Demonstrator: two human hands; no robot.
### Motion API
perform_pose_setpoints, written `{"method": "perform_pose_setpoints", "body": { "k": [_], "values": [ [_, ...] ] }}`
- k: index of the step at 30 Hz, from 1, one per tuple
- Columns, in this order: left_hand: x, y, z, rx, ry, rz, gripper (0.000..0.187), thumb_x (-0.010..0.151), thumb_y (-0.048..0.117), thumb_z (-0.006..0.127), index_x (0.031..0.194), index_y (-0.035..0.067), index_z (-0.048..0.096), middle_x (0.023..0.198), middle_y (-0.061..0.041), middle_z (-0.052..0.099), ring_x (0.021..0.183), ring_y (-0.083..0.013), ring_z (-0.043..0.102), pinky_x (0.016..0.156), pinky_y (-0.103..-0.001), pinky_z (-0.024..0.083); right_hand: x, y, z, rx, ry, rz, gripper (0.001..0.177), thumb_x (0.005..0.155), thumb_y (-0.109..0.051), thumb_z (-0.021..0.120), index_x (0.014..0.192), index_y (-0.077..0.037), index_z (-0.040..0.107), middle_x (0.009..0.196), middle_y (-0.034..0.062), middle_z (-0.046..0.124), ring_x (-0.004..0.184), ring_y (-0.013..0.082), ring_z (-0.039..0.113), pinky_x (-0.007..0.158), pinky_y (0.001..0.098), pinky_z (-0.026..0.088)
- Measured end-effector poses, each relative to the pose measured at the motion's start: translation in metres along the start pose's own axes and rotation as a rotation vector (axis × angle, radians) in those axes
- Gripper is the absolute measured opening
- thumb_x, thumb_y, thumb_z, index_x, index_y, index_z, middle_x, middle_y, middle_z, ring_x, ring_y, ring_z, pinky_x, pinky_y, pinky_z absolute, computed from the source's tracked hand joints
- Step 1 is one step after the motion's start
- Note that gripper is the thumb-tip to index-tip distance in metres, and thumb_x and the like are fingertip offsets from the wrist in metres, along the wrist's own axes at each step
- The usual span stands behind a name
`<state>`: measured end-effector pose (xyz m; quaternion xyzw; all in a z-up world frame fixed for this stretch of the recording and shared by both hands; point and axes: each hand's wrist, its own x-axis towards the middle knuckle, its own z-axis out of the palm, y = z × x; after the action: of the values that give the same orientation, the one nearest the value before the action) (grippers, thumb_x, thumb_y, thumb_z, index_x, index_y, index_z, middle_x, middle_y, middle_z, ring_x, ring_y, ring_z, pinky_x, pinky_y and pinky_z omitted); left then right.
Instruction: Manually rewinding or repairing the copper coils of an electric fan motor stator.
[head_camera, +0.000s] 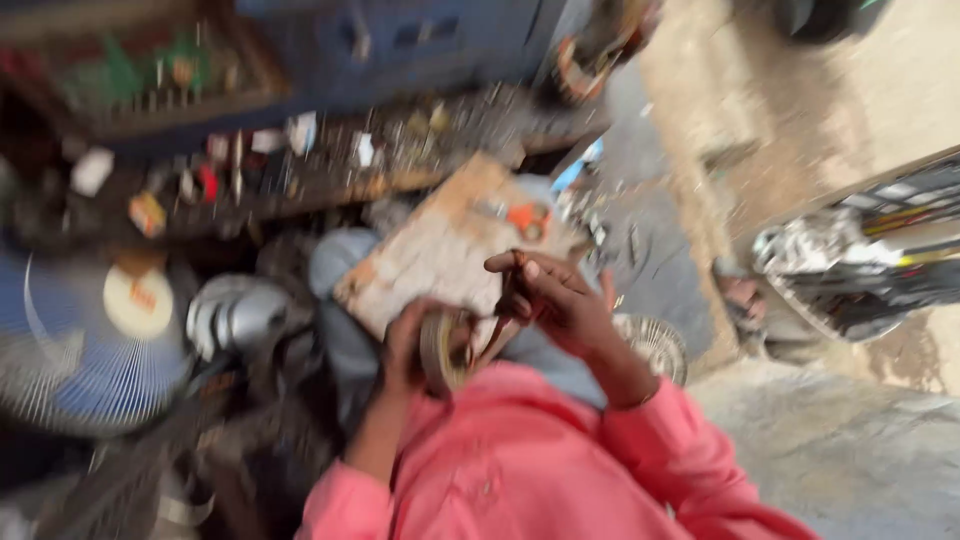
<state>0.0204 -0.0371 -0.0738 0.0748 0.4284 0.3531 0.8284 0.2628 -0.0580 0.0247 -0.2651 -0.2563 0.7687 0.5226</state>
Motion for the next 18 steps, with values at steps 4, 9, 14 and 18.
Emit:
{"method": "perform_pose_setpoints", "body": {
  "k": [4,9,14,18],
  "values": [
    [0.001,0.004,0.002,0.228,-0.102,0.051,0.015,0.092,0.01,0.064,0.105,0.002,0.068,0.093,-0.011,0.072,0.08,-0.0195,0.071,0.069,-0.034,0.062,-0.003,-0.006,0.037,-0.895,-0.207,-0.059,0.031,0.11,-0.022,0.055,0.128,0.002,0.064,0.087,0.0126,0.062,0.081,0.0264,0.058,0.073,0.0434,0.046],
    [0.023,0.002,0.0,0.28,-0.371,0.203,0.017,0.098,0.006,0.061,0.111,0.003,0.07,0.093,-0.01,0.074,0.08,-0.0162,0.072,0.07,-0.035,0.063,-0.003,0.008,0.033,-1.303,-0.235,-0.265,0.025,0.11,-0.022,0.055,0.115,0.002,0.06,0.088,0.0174,0.063,0.079,0.0294,0.062,0.071,0.0382,0.049],
    [0.014,0.006,0.008,0.333,-0.415,0.277,0.015,0.1,0.004,0.062,0.112,0.002,0.07,0.095,-0.013,0.074,0.082,-0.0156,0.073,0.073,-0.032,0.064,-0.014,0.028,-0.005,-0.874,0.092,-0.096,0.033,0.115,-0.028,0.049,0.109,0.002,0.063,0.079,0.0087,0.057,0.07,0.0206,0.049,0.066,0.032,0.04],
    [0.016,0.013,0.008,0.488,-0.405,0.435,0.016,0.097,-0.003,0.069,0.113,0.001,0.069,0.092,-0.014,0.074,0.079,-0.0152,0.073,0.07,-0.03,0.063,-0.004,0.04,-0.021,-0.262,0.182,-0.135,0.035,0.118,-0.029,0.052,0.122,0.005,0.062,0.08,0.0058,0.058,0.075,0.0187,0.052,0.077,0.034,0.045]
  ]
}}
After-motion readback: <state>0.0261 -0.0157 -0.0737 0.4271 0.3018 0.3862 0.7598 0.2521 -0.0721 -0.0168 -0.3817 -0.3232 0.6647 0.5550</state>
